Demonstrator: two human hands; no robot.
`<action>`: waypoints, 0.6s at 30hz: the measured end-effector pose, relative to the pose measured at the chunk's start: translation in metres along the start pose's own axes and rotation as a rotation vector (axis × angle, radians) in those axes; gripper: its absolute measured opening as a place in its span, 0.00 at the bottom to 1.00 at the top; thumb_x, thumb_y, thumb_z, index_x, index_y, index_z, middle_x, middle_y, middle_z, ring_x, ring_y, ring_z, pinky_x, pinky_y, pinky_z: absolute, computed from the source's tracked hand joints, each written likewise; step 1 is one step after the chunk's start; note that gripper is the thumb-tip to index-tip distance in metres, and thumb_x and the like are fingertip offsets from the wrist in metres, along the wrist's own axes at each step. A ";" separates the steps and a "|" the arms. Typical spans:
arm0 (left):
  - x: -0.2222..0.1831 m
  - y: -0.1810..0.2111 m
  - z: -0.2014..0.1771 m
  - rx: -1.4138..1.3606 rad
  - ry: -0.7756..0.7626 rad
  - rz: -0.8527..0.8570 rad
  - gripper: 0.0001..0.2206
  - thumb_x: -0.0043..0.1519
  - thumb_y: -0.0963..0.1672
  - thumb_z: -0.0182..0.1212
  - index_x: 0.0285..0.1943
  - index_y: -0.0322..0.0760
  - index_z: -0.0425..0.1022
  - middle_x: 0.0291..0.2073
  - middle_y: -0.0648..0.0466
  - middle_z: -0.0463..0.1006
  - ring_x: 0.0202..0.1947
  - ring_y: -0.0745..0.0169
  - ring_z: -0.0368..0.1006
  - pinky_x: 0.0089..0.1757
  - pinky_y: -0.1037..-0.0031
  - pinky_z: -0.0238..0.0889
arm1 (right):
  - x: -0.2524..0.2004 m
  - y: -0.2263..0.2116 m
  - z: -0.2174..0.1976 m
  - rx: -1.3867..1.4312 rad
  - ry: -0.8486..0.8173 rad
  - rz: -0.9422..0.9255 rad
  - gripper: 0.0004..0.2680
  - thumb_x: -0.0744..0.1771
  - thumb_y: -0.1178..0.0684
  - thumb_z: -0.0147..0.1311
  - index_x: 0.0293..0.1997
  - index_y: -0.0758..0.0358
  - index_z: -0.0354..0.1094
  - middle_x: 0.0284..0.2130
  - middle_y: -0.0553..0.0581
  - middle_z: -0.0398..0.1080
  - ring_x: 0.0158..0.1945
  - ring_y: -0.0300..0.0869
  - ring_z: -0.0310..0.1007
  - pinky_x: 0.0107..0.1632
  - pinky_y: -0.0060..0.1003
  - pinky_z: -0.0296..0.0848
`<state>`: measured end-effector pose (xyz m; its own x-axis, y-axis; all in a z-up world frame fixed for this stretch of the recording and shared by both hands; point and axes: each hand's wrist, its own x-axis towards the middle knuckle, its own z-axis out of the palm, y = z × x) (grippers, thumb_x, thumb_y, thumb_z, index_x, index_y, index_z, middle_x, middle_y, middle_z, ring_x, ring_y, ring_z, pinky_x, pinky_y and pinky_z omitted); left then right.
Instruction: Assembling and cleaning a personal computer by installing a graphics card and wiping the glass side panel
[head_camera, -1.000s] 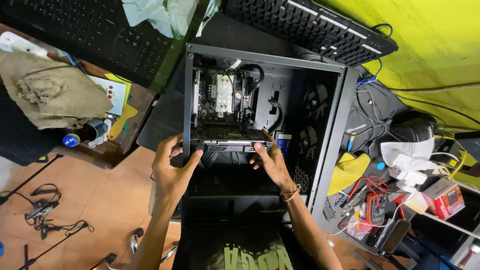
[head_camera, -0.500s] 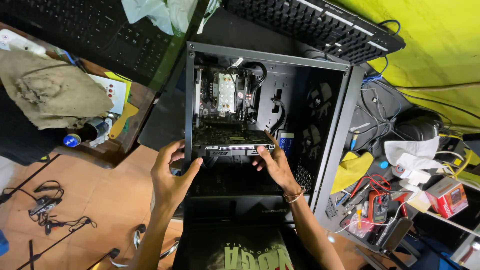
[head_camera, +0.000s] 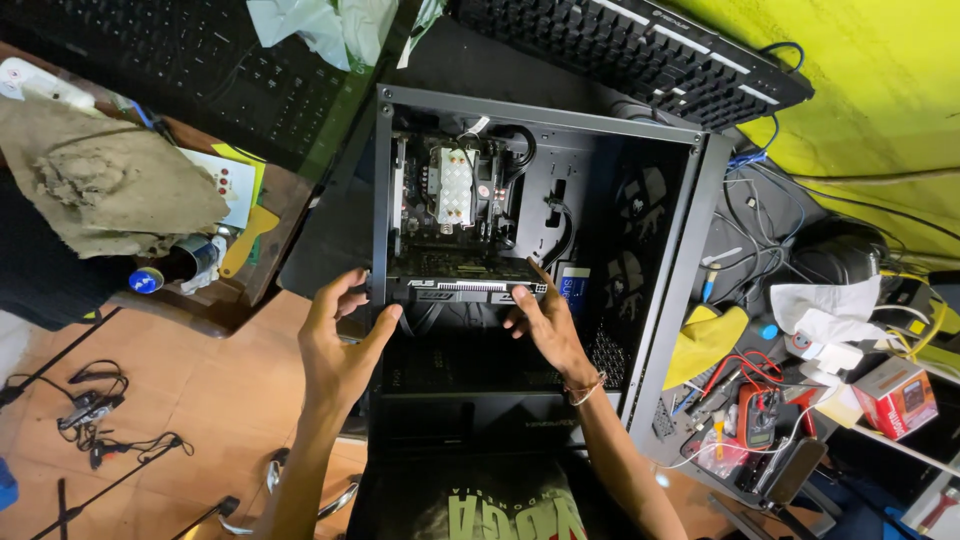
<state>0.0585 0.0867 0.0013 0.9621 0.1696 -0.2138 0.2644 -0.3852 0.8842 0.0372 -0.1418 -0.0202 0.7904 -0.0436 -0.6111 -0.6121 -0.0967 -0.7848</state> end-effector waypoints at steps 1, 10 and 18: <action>0.000 0.000 0.001 0.020 0.008 0.018 0.22 0.42 0.42 0.67 0.46 0.32 0.68 0.38 0.45 0.72 0.35 0.50 0.71 0.41 0.67 0.63 | 0.001 0.001 -0.001 -0.026 -0.013 0.006 0.24 0.64 0.46 0.40 0.57 0.80 0.41 0.18 0.69 0.66 0.22 0.50 0.70 0.24 0.37 0.73; 0.002 0.001 0.012 0.123 0.033 0.073 0.21 0.43 0.43 0.68 0.45 0.35 0.68 0.39 0.48 0.67 0.37 0.48 0.68 0.39 0.68 0.64 | 0.001 0.004 -0.002 -0.094 -0.031 0.036 0.24 0.63 0.45 0.40 0.58 0.75 0.41 0.16 0.69 0.67 0.19 0.49 0.70 0.23 0.35 0.71; 0.007 0.004 0.020 0.121 0.078 0.050 0.17 0.47 0.41 0.63 0.43 0.32 0.66 0.40 0.46 0.62 0.35 0.44 0.69 0.36 0.66 0.66 | 0.002 0.002 0.000 -0.042 -0.007 0.075 0.24 0.63 0.44 0.42 0.59 0.74 0.41 0.17 0.71 0.67 0.22 0.49 0.71 0.24 0.35 0.72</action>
<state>0.0674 0.0683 -0.0049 0.9672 0.2156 -0.1341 0.2275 -0.5009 0.8351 0.0375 -0.1417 -0.0225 0.7421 -0.0450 -0.6688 -0.6679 -0.1347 -0.7320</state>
